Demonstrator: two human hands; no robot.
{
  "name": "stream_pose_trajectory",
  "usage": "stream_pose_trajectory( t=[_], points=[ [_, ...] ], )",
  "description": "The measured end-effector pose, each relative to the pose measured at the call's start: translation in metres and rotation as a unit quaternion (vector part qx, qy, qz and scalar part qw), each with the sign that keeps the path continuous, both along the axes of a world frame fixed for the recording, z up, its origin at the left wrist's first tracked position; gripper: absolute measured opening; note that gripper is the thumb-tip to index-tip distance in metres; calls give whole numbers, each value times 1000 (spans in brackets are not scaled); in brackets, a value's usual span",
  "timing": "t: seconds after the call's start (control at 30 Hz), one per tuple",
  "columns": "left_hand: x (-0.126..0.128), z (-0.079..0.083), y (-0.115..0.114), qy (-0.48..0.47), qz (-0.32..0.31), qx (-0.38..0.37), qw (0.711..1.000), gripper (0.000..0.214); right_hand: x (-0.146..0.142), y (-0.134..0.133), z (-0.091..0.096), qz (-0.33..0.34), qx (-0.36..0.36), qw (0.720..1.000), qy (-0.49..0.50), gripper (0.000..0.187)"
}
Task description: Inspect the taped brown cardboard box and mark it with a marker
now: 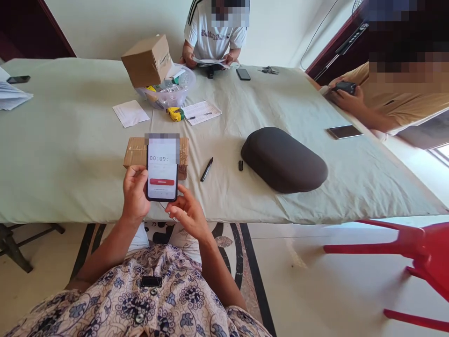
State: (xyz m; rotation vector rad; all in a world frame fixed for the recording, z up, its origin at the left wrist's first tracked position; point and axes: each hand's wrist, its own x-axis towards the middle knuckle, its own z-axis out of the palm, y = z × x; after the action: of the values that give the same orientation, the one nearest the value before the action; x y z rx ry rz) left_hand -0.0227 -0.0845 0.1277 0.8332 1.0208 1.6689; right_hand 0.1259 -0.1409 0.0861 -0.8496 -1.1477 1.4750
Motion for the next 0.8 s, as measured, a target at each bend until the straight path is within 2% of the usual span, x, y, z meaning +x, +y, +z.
stream_pose_trajectory(
  t=[0.17,0.27,0.67,0.8],
  points=[
    [25,3,-1,-26,-31,-7,999,33,18,-3,6,-68,-14,997,-15,56],
    [30,4,-3,-30,-45,-22,998,32,22,-6,5,-88,-24,996,-16,53],
    [21,8,-6,-14,-23,-14,1000,34,14,-3,8,-52,-36,998,-17,49],
    [9,7,-6,5,9,-16,1000,31,13,1,7,-31,-4,999,-34,54]
  ],
)
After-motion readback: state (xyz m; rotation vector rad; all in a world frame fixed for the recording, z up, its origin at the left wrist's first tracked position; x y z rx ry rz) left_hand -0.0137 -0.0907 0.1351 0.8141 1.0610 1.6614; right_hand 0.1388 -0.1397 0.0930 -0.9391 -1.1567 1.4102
